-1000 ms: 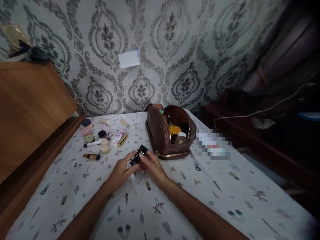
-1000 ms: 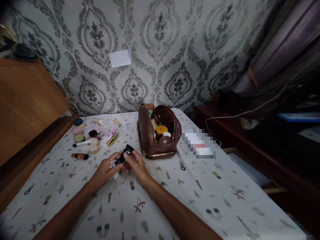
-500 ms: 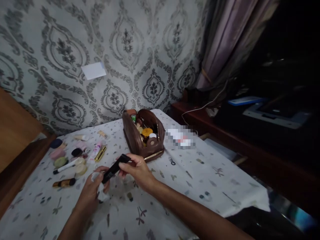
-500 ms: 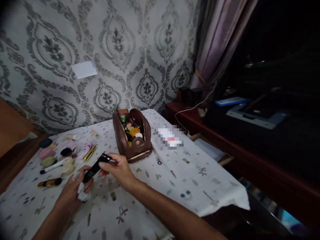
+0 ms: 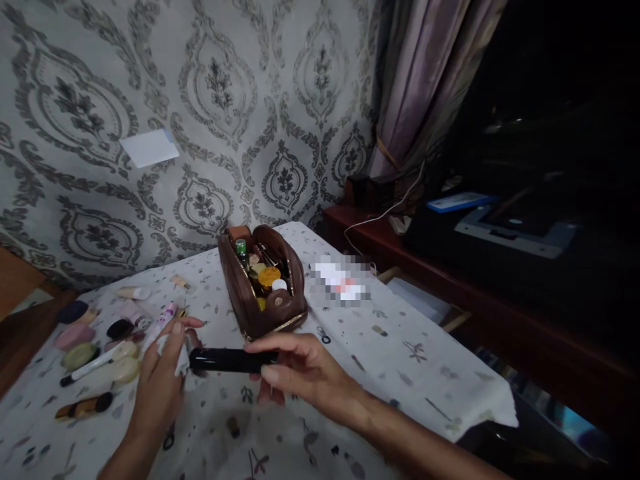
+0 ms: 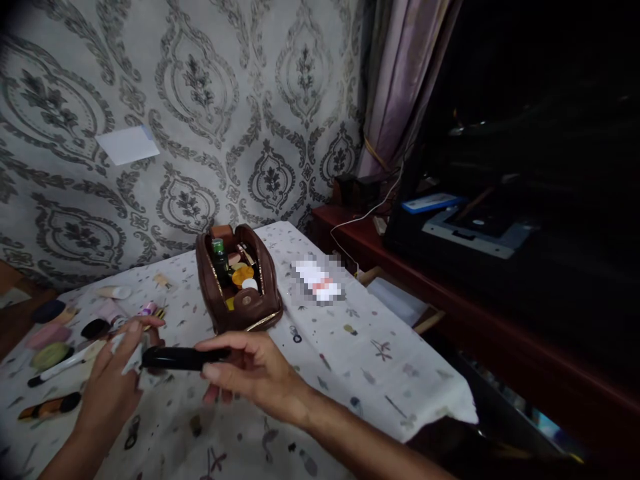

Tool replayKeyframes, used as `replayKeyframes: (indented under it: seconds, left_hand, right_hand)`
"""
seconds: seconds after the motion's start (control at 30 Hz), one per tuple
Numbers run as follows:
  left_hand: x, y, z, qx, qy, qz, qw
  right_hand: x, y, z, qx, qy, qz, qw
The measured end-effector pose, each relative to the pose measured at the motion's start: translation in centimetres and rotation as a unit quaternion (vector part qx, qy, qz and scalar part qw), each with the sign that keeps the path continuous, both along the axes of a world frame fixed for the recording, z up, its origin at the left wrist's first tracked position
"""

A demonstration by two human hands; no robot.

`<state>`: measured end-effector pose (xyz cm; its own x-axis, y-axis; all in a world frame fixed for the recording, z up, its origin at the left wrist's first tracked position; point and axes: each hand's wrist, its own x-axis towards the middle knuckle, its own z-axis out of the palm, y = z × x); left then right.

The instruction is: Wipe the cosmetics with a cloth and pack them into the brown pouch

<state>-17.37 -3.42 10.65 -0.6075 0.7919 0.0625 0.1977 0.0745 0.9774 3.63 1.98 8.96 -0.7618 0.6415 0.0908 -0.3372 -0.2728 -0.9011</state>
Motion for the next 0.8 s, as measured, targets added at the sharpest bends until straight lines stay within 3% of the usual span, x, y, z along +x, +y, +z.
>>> replayKeyframes:
  seconds: [0.37,0.47,0.57,0.67,0.73,0.8]
  left_hand:
    - [3.4,4.3,3.1,-0.003,-0.022,-0.109,0.994]
    - [3.0,5.7,3.8,-0.008,0.11,-0.157,0.982]
    - [1.7,7.0,3.7,0.017,0.332,-0.175,0.927]
    - [0.4,7.9,3.0,0.021,0.523,-0.182,0.833]
    - [-0.2,8.1,2.3,0.02,0.589,-0.179,0.788]
    - [-0.5,8.1,1.7,0.032,0.614,-0.18,0.768]
  right_hand:
    - [4.6,2.2,2.1,0.081,0.004,-0.122,0.989]
    - [5.3,3.7,2.8,0.088,0.021,-0.197,0.976]
    - [6.2,5.6,3.8,0.117,0.018,-0.284,0.952]
    - [6.7,7.2,5.0,0.168,-0.001,-0.331,0.929]
    - [6.7,8.2,5.8,0.204,-0.018,-0.338,0.919]
    - [6.3,9.0,6.5,0.238,-0.03,-0.34,0.909]
